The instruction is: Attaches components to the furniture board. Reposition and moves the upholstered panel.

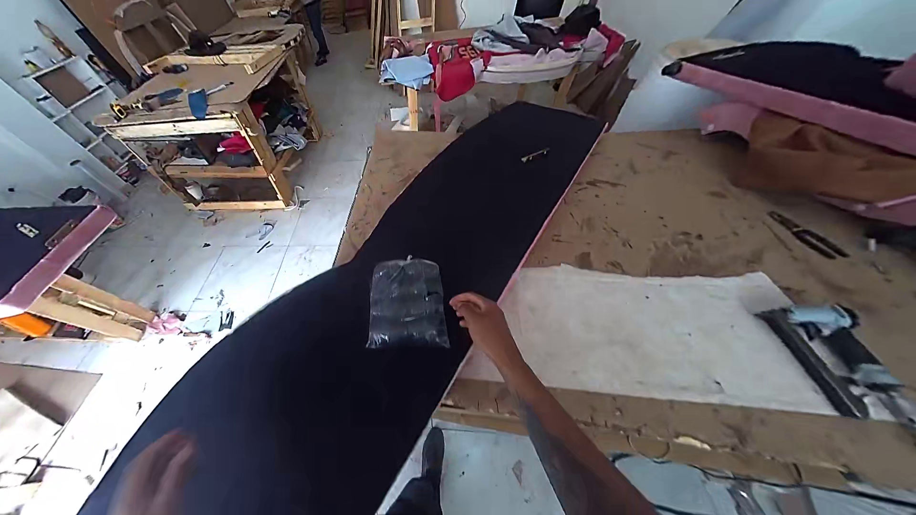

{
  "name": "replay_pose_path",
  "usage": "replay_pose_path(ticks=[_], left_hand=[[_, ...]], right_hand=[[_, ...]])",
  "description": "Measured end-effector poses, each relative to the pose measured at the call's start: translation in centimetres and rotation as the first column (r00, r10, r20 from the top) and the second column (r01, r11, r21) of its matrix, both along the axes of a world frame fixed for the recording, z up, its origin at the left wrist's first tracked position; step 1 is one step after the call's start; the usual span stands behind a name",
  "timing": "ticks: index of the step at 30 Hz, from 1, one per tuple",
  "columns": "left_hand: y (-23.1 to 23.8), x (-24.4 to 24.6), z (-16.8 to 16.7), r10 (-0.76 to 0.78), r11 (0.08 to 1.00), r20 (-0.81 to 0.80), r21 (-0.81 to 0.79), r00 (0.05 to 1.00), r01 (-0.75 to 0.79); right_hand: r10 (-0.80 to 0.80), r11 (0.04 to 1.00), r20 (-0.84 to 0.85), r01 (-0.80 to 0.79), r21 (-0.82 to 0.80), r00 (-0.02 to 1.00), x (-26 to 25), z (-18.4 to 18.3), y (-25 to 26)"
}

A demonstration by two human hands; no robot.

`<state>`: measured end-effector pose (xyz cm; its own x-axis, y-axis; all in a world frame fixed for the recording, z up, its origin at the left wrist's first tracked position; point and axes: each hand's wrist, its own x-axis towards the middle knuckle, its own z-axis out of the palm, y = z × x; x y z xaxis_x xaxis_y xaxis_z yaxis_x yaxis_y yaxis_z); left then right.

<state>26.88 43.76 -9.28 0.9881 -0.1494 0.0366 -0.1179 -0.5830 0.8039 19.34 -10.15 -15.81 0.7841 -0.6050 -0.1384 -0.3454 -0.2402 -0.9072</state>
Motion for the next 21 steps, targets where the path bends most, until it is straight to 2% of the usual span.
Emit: replay_pose_path(ticks=[1, 3, 5, 7, 9, 11, 14, 17, 21], left_hand=[[-6.2, 2.9, -0.5, -0.078, 0.996, -0.052, -0.058, 0.996, 0.075], [-17.2, 8.2, -4.0, -0.224, 0.97, -0.162, -0.138, 0.961, 0.202], [-25.2, 12.6, -6.7, -0.257, 0.95, -0.276, -0.247, 0.926, 0.19], [-31.6, 15.4, -7.6, -0.293, 0.941, -0.366, -0.274, 0.883, 0.198], [-36.4, 16.3, -8.0, -0.343, 0.938, -0.372, -0.181, 0.863, 0.295], [-39.5, 16.3, -8.1, -0.373, 0.924, -0.337, -0.052, 0.864, 0.379], [-42.5, 14.9, -7.2, -0.383, 0.915, -0.347, -0.015, 0.856, 0.403], [-46.8, 12.0, -6.6, -0.455, 0.885, -0.385, -0.093, 0.803, 0.457], [-57.1, 5.7, -5.7, -0.574, 0.818, -0.354, -0.287, 0.738, 0.499]], right_hand=[[0.046, 0.993, -0.073, -0.054, -0.106, 0.996, 2.4, -0.3, -1.1], [0.123, 0.964, -0.248, -0.175, -0.202, 0.961, 5.9, -1.0, -1.8], [0.139, 0.952, -0.332, -0.218, -0.217, 0.933, 8.4, -1.2, -0.9], [0.111, 0.963, -0.324, -0.182, -0.199, 0.939, 9.6, -0.1, -0.2], [0.091, 0.983, -0.238, -0.126, -0.133, 0.967, 9.8, -1.0, -0.5], [0.09, 0.995, -0.133, -0.093, -0.016, 0.987, 9.7, -2.1, -1.6], [0.062, 0.992, 0.005, -0.062, 0.108, 0.998, 8.0, -1.6, -4.3], [-0.041, 0.993, 0.04, 0.036, 0.109, 0.998, 3.9, -0.7, -7.5], [-0.252, 0.967, 0.092, 0.247, 0.059, 0.963, -3.5, 0.0, -14.2]])
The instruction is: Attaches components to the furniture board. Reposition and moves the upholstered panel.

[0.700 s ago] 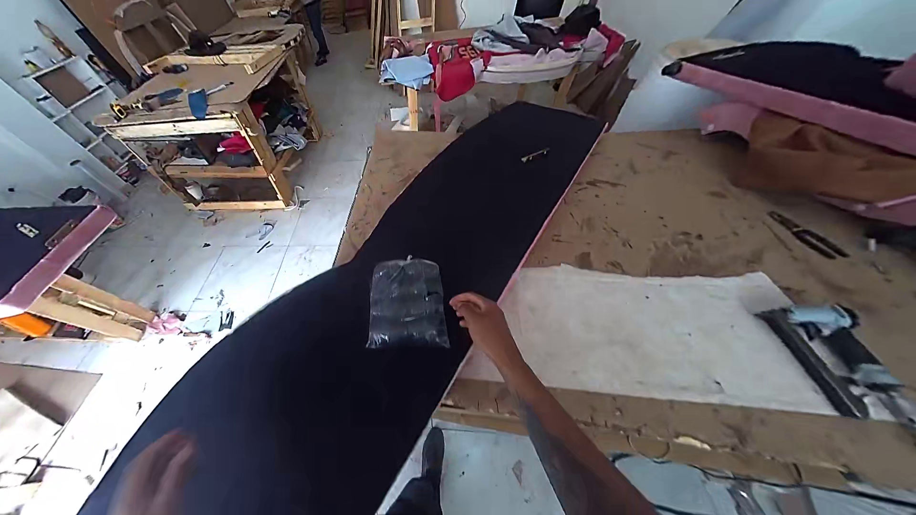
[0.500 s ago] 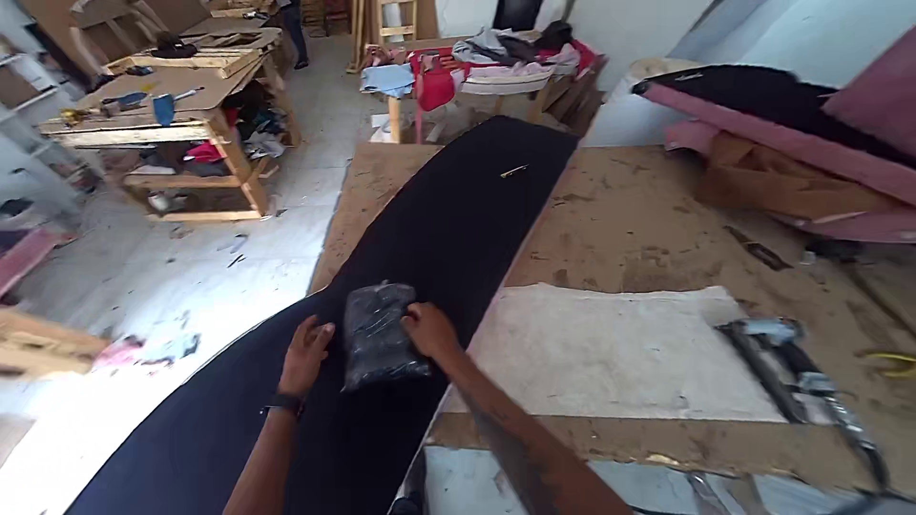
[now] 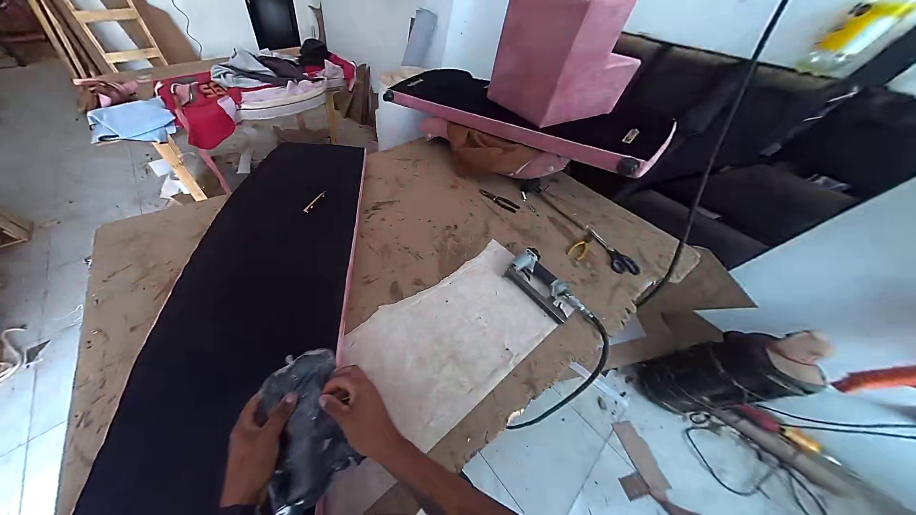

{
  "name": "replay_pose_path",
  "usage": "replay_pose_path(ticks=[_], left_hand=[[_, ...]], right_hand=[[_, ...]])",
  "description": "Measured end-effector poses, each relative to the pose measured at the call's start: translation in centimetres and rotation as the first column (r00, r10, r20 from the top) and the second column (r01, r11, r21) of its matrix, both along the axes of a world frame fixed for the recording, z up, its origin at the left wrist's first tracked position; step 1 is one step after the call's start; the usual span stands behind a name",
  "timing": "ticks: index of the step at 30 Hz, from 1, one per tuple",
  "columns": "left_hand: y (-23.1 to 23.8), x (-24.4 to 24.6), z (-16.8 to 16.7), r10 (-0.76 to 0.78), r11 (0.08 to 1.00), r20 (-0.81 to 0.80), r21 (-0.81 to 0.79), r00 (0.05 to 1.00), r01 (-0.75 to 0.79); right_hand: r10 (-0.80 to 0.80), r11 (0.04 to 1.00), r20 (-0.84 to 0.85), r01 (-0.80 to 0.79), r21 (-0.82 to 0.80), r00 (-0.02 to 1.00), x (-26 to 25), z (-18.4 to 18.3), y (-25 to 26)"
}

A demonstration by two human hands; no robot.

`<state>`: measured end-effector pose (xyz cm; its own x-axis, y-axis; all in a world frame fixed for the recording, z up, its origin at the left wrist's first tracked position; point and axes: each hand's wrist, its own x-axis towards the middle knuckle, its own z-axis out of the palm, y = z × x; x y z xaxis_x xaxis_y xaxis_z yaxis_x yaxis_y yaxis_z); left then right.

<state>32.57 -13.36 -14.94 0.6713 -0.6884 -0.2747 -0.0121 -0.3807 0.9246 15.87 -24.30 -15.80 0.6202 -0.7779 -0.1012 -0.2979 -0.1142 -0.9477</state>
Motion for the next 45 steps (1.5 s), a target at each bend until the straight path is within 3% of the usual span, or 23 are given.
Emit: replay_pose_path(ticks=[4, 8, 14, 16, 18, 20, 22, 24, 27, 31, 35, 38, 39, 43, 45], left_hand=[[-14.9, -6.6, 0.8, -0.214, 0.973, -0.043, -0.102, 0.976, 0.209], [-33.7, -15.2, 1.6, -0.428, 0.902, -0.069, -0.101, 0.901, 0.42], [-62.1, -27.8, 3.6, -0.654, 0.754, 0.087, -0.013, 0.752, 0.657], [-68.3, -30.8, 2.6, -0.674, 0.733, 0.09, -0.043, 0.733, 0.679], [-71.4, -32.7, 1.1, -0.676, 0.725, 0.088, -0.094, 0.731, 0.682], [-71.3, -33.6, 0.0, -0.677, 0.721, 0.065, -0.144, 0.733, 0.678], [-69.2, -33.2, -1.8, -0.69, 0.713, 0.022, -0.151, 0.723, 0.685], [-65.5, -31.4, -4.6, -0.664, 0.742, -0.06, -0.173, 0.745, 0.648], [-56.8, -26.5, -7.5, -0.536, 0.841, -0.113, -0.158, 0.837, 0.517], [-44.2, -19.7, -9.0, -0.37, 0.927, -0.007, -0.066, 0.929, 0.369], [-35.8, -15.3, -9.2, -0.285, 0.957, 0.016, 0.054, 0.959, 0.283], [-33.7, -14.5, -9.3, -0.222, 0.974, -0.007, 0.04, 0.975, 0.222], [-33.5, -14.6, -9.3, -0.2, 0.979, -0.018, 0.031, 0.98, 0.201], [-33.0, -17.0, -9.9, -0.195, 0.98, -0.074, 0.011, 0.978, 0.197], [-32.4, -18.4, -10.0, -0.24, 0.969, -0.1, 0.036, 0.966, 0.245]], right_hand=[[-0.183, 0.978, 0.041, 0.186, -0.089, 0.982, -8.9, 1.5, -11.4], [-0.388, 0.908, 0.0, 0.382, -0.174, 0.922, -19.1, 3.2, -25.9], [-0.647, 0.755, 0.003, 0.641, -0.138, 0.762, -32.2, 4.2, -48.9], [-0.68, 0.726, 0.018, 0.676, -0.127, 0.733, -35.7, 2.8, -55.4], [-0.709, 0.696, 0.054, 0.71, -0.105, 0.703, -38.7, -0.1, -60.7], [-0.734, 0.676, 0.007, 0.732, -0.083, 0.679, -41.7, -3.1, -64.2], [-0.736, 0.676, -0.167, 0.725, -0.13, 0.656, -44.9, -5.0, -65.3], [-0.72, 0.692, -0.307, 0.675, -0.254, 0.623, -47.9, -5.6, -64.4], [-0.714, 0.7, -0.389, 0.595, -0.395, 0.582, -50.7, -5.6, -63.1], [-0.643, 0.764, -0.529, 0.42, -0.489, 0.554, -52.4, -3.0, -64.2], [-0.462, 0.882, -0.69, 0.207, -0.424, 0.557, -53.1, 0.3, -68.3], [-0.286, 0.956, -0.885, 0.051, -0.287, 0.368, -53.6, 1.0, -70.6], [-0.284, 0.957, -0.893, 0.047, -0.286, 0.348, -53.2, 1.3, -71.1], [-0.391, 0.91, -0.752, 0.099, -0.403, 0.531, -48.5, -0.3, -74.1], [-0.341, 0.929, -0.782, 0.063, -0.363, 0.522, -46.3, -2.9, -76.4]])
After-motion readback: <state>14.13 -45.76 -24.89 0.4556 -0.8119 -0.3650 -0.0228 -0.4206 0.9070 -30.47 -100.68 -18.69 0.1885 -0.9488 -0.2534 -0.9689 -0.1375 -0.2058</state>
